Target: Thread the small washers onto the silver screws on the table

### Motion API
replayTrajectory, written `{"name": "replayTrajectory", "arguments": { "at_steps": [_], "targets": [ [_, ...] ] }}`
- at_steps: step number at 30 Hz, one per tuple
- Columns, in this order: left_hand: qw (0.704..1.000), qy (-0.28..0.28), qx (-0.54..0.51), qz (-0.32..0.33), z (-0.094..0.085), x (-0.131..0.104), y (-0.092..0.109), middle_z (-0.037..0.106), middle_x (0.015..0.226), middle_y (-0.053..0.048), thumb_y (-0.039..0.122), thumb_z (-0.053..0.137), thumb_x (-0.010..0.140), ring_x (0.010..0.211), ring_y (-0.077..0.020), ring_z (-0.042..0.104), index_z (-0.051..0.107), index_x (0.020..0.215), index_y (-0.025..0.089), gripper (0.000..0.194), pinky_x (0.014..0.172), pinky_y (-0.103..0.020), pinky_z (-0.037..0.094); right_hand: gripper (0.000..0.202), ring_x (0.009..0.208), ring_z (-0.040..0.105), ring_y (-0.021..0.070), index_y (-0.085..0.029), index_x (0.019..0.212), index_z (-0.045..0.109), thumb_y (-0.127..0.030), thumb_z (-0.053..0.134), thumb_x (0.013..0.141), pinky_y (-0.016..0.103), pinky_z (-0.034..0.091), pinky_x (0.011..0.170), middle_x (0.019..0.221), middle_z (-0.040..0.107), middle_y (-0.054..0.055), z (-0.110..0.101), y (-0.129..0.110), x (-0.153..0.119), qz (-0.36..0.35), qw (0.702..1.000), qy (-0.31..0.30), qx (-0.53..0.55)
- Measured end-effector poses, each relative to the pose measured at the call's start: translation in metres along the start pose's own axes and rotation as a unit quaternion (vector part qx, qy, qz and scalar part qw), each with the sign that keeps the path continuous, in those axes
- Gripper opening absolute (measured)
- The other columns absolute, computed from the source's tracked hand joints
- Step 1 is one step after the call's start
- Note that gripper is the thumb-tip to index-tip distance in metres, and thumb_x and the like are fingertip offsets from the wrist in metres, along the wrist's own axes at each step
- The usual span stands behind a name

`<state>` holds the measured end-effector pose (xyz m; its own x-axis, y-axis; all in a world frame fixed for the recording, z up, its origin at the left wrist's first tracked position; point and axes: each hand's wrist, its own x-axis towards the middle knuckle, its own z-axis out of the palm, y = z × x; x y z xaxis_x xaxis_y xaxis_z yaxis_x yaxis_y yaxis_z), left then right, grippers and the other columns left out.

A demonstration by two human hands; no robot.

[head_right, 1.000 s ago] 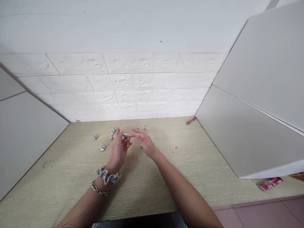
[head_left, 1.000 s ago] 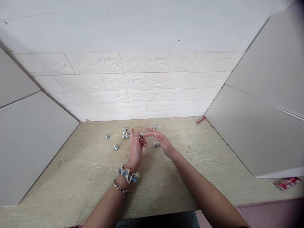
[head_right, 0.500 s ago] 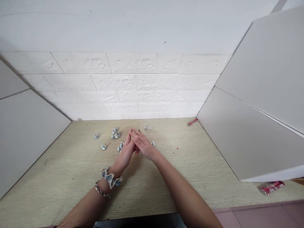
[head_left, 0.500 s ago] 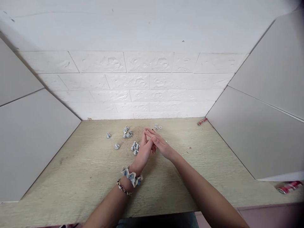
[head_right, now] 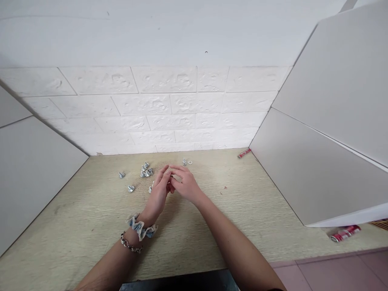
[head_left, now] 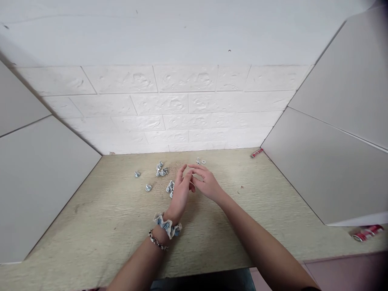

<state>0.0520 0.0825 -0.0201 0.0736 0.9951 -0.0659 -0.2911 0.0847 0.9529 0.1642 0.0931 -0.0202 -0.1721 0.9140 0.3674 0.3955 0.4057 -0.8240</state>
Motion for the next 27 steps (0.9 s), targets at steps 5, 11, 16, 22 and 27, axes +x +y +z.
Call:
{"name": "replayTrajectory", "arguments": {
  "at_steps": [5, 11, 16, 22, 27],
  "targets": [
    [0.999, -0.028, 0.028, 0.003, 0.003, -0.004, 0.005, 0.039, 0.054, 0.006, 0.045, 0.056, 0.079, 0.047, -0.0074, 0.036, 0.037, 0.125, 0.018, 0.056, 0.044, -0.017, 0.029, 0.012, 0.095, 0.052, 0.0183, -0.020, 0.074, 0.066, -0.024, 0.055, 0.077, 0.034, 0.042, 0.085, 0.094, 0.057, 0.005, 0.002, -0.005, -0.003, -0.002, 0.993, 0.116, -0.037],
    [0.994, -0.099, -0.050, -0.012, 0.003, -0.009, 0.012, 0.026, 0.049, 0.010, 0.031, 0.059, 0.077, 0.042, -0.0043, 0.021, 0.042, 0.101, 0.020, 0.032, 0.044, -0.016, 0.023, 0.014, 0.063, 0.048, 0.0120, -0.018, 0.080, 0.065, -0.030, 0.057, 0.078, 0.025, 0.041, 0.058, 0.072, 0.054, 0.001, 0.000, -0.004, -0.003, 0.006, 0.981, 0.190, 0.033],
    [0.980, -0.159, -0.120, -0.022, -0.004, -0.009, 0.021, 0.017, 0.048, 0.010, 0.022, 0.056, 0.075, 0.040, -0.0038, 0.010, 0.045, 0.094, 0.019, 0.023, 0.041, -0.017, 0.013, 0.021, 0.061, 0.050, 0.0113, -0.018, 0.074, 0.064, -0.034, 0.054, 0.081, 0.023, 0.039, 0.057, 0.067, 0.059, 0.000, 0.000, -0.008, -0.005, 0.014, 0.987, 0.147, 0.064],
    [0.958, -0.202, -0.197, -0.059, -0.006, -0.010, 0.022, 0.023, 0.049, 0.009, 0.029, 0.055, 0.074, 0.036, -0.0029, 0.012, 0.046, 0.085, 0.018, 0.018, 0.039, -0.018, 0.012, 0.024, 0.062, 0.054, 0.0120, -0.018, 0.076, 0.066, -0.035, 0.051, 0.082, 0.023, 0.040, 0.058, 0.068, 0.063, 0.001, 0.004, -0.010, -0.006, 0.016, 0.993, 0.111, 0.019],
    [0.978, -0.110, -0.171, -0.054, -0.005, -0.004, 0.021, 0.024, 0.048, 0.009, 0.033, 0.056, 0.072, 0.035, -0.0034, 0.014, 0.047, 0.081, 0.017, 0.020, 0.038, -0.018, 0.015, 0.023, 0.058, 0.053, 0.0113, -0.017, 0.078, 0.066, -0.035, 0.053, 0.080, 0.022, 0.040, 0.056, 0.065, 0.062, 0.000, 0.005, -0.007, -0.005, 0.045, 0.993, 0.107, 0.027]
  ]
}}
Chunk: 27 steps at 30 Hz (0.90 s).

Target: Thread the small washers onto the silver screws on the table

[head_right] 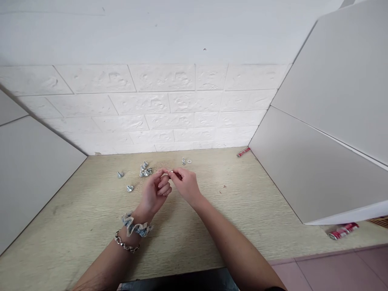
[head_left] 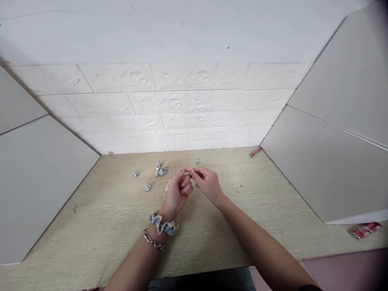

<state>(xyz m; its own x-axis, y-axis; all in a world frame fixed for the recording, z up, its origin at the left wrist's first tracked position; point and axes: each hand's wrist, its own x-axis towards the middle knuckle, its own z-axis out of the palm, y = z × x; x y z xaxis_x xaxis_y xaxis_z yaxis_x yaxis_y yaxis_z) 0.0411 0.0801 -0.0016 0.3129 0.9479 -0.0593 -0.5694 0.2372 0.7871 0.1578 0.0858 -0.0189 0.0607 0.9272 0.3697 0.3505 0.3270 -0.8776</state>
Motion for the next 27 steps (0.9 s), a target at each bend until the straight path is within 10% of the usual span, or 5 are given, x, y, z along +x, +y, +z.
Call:
{"name": "replayTrajectory", "arguments": {
  "at_steps": [4, 8, 17, 27],
  "targets": [
    [0.961, 0.110, 0.245, 0.064, -0.005, 0.009, 0.002, 0.043, 0.055, 0.005, 0.028, 0.060, 0.069, 0.044, -0.0052, 0.032, 0.055, 0.083, 0.015, 0.019, 0.042, -0.017, 0.024, 0.022, 0.058, 0.054, 0.0118, -0.017, 0.081, 0.065, -0.036, 0.053, 0.079, 0.022, 0.042, 0.055, 0.066, 0.062, 0.000, -0.001, 0.000, 0.000, 0.026, 0.999, 0.004, 0.041],
    [0.911, 0.065, 0.399, 0.085, -0.011, 0.014, 0.002, 0.057, 0.072, -0.001, 0.029, 0.059, 0.070, 0.057, -0.0093, 0.046, 0.063, 0.092, 0.017, 0.025, 0.053, -0.019, 0.036, 0.022, 0.063, 0.056, 0.0130, -0.018, 0.081, 0.065, -0.036, 0.053, 0.079, 0.024, 0.045, 0.060, 0.070, 0.064, 0.001, -0.002, -0.001, 0.000, 0.016, 0.999, 0.000, 0.044],
    [0.836, 0.062, 0.534, 0.114, -0.016, 0.015, -0.004, 0.063, 0.074, -0.003, 0.034, 0.053, 0.080, 0.061, -0.0143, 0.052, 0.066, 0.094, 0.018, 0.026, 0.059, -0.023, 0.038, 0.033, 0.062, 0.055, 0.0133, -0.017, 0.076, 0.065, -0.040, 0.044, 0.085, 0.024, 0.041, 0.058, 0.067, 0.061, 0.001, -0.007, 0.005, 0.004, -0.011, 1.000, -0.015, 0.002],
    [0.764, 0.038, 0.626, 0.154, -0.027, 0.020, -0.012, 0.062, 0.093, -0.007, 0.030, 0.045, 0.086, 0.085, -0.0190, 0.055, 0.065, 0.096, 0.017, 0.026, 0.081, -0.030, 0.040, 0.041, 0.052, 0.047, 0.0121, -0.017, 0.083, 0.063, -0.046, 0.034, 0.088, 0.024, 0.036, 0.053, 0.068, 0.059, 0.001, -0.029, 0.032, 0.023, 0.031, 0.992, 0.112, -0.052]
  ]
}}
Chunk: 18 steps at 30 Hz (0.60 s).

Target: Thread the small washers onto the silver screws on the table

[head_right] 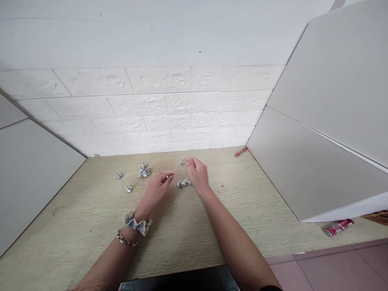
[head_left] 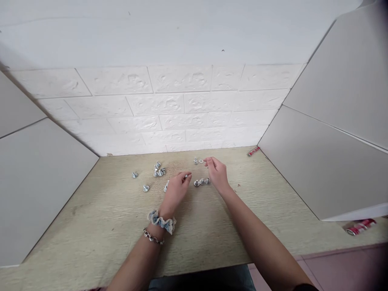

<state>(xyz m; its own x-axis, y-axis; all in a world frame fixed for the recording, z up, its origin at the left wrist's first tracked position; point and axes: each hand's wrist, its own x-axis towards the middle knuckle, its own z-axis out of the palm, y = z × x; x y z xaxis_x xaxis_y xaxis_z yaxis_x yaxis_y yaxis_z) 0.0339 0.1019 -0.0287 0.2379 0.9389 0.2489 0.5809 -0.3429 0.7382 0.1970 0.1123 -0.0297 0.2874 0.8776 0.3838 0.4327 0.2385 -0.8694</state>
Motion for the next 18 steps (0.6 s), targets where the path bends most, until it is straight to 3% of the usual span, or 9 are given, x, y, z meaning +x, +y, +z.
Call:
{"name": "replayTrajectory", "arguments": {
  "at_steps": [7, 15, 18],
  "targets": [
    [0.995, 0.049, 0.082, 0.026, 0.000, 0.000, -0.005, 0.051, 0.093, -0.008, 0.029, 0.044, 0.087, 0.091, -0.0190, 0.051, 0.063, 0.104, 0.016, 0.029, 0.085, -0.030, 0.040, 0.038, 0.083, 0.056, 0.0176, -0.018, 0.093, 0.059, -0.038, 0.028, 0.091, 0.029, 0.040, 0.077, 0.086, 0.062, 0.005, 0.007, 0.020, 0.004, -0.085, 0.995, -0.024, -0.044],
    [0.995, 0.002, 0.081, 0.058, 0.004, 0.000, -0.009, 0.056, 0.095, -0.010, 0.021, 0.042, 0.087, 0.091, -0.0202, 0.053, 0.060, 0.101, 0.013, 0.024, 0.085, -0.032, 0.041, 0.033, 0.065, 0.052, 0.0150, -0.016, 0.090, 0.059, -0.044, 0.042, 0.084, 0.027, 0.041, 0.066, 0.077, 0.061, 0.003, 0.005, 0.045, 0.017, -0.025, 0.999, 0.021, -0.027],
    [0.995, -0.009, 0.084, 0.046, 0.005, -0.001, -0.009, 0.058, 0.099, -0.009, 0.018, 0.042, 0.085, 0.093, -0.0206, 0.053, 0.055, 0.103, 0.016, 0.022, 0.084, -0.033, 0.041, 0.035, 0.070, 0.055, 0.0160, -0.016, 0.094, 0.060, -0.044, 0.041, 0.085, 0.029, 0.043, 0.069, 0.081, 0.063, 0.004, 0.005, 0.045, 0.019, -0.023, 0.999, 0.008, -0.037]
  ]
}}
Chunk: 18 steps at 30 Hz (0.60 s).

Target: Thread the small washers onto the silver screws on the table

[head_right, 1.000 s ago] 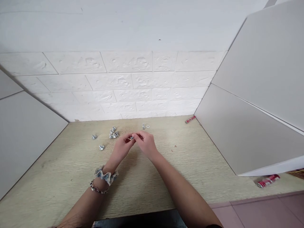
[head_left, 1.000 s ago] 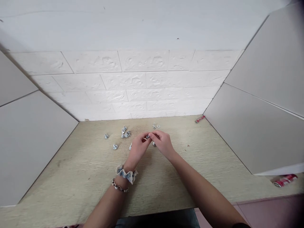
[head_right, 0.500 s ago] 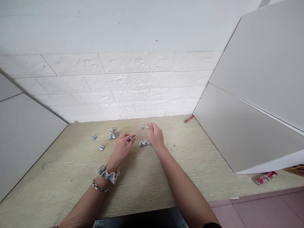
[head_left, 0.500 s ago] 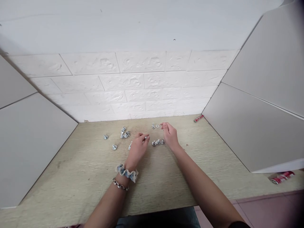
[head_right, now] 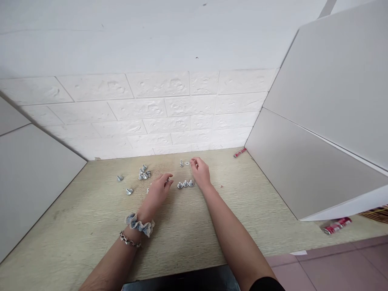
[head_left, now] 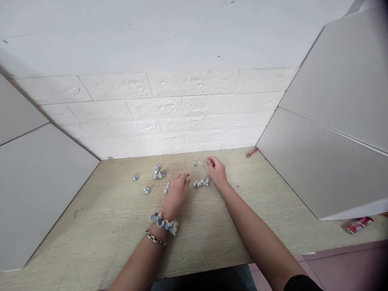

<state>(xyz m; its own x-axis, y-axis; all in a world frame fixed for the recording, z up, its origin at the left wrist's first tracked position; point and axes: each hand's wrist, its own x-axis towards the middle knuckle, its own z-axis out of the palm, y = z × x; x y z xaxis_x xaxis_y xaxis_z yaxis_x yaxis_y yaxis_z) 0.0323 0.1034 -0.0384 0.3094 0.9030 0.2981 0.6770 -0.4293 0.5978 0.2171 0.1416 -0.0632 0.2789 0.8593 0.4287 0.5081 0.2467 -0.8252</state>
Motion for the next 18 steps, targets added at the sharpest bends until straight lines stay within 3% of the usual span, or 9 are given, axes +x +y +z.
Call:
{"name": "replayTrajectory", "arguments": {
  "at_steps": [4, 7, 10, 14, 18],
  "targets": [
    [0.999, -0.030, 0.028, -0.016, 0.001, -0.001, -0.001, 0.058, 0.086, -0.006, 0.016, 0.036, 0.086, 0.082, -0.0186, 0.054, 0.053, 0.096, 0.018, 0.020, 0.073, -0.029, 0.041, 0.039, 0.095, 0.055, 0.0184, -0.017, 0.104, 0.060, -0.038, 0.029, 0.091, 0.033, 0.040, 0.085, 0.102, 0.062, 0.007, 0.004, -0.006, -0.003, -0.069, 0.994, -0.077, -0.023],
    [0.997, -0.046, 0.055, 0.000, 0.004, -0.002, -0.006, 0.058, 0.088, -0.007, 0.011, 0.033, 0.085, 0.084, -0.0182, 0.053, 0.055, 0.091, 0.017, 0.023, 0.076, -0.029, 0.041, 0.040, 0.105, 0.051, 0.0192, -0.020, 0.108, 0.060, -0.038, 0.027, 0.093, 0.037, 0.035, 0.094, 0.110, 0.061, 0.007, 0.007, -0.010, -0.006, -0.109, 0.983, -0.131, -0.072],
    [0.994, -0.065, 0.083, 0.008, 0.006, -0.003, -0.008, 0.057, 0.094, -0.009, 0.006, 0.031, 0.083, 0.090, -0.0185, 0.052, 0.057, 0.093, 0.014, 0.029, 0.082, -0.031, 0.040, 0.043, 0.113, 0.047, 0.0204, -0.022, 0.114, 0.058, -0.041, 0.025, 0.093, 0.041, 0.030, 0.099, 0.118, 0.057, 0.006, 0.007, -0.011, -0.007, -0.118, 0.978, -0.146, -0.090],
    [0.990, -0.072, 0.118, 0.008, 0.006, -0.006, -0.002, 0.055, 0.093, -0.011, 0.008, 0.031, 0.084, 0.091, -0.0191, 0.053, 0.058, 0.093, 0.012, 0.028, 0.085, -0.031, 0.040, 0.049, 0.116, 0.046, 0.0199, -0.020, 0.117, 0.056, -0.046, 0.022, 0.093, 0.040, 0.031, 0.100, 0.120, 0.056, 0.008, 0.006, -0.009, -0.006, -0.133, 0.978, -0.154, -0.037],
    [0.984, -0.088, 0.158, 0.008, 0.003, -0.008, 0.005, 0.054, 0.091, -0.011, 0.012, 0.031, 0.086, 0.087, -0.0195, 0.054, 0.058, 0.091, 0.011, 0.027, 0.082, -0.031, 0.041, 0.054, 0.120, 0.043, 0.0215, -0.021, 0.117, 0.057, -0.050, 0.018, 0.093, 0.048, 0.024, 0.104, 0.124, 0.054, 0.008, 0.007, -0.007, -0.006, -0.092, 0.981, -0.167, -0.015]
  ]
}}
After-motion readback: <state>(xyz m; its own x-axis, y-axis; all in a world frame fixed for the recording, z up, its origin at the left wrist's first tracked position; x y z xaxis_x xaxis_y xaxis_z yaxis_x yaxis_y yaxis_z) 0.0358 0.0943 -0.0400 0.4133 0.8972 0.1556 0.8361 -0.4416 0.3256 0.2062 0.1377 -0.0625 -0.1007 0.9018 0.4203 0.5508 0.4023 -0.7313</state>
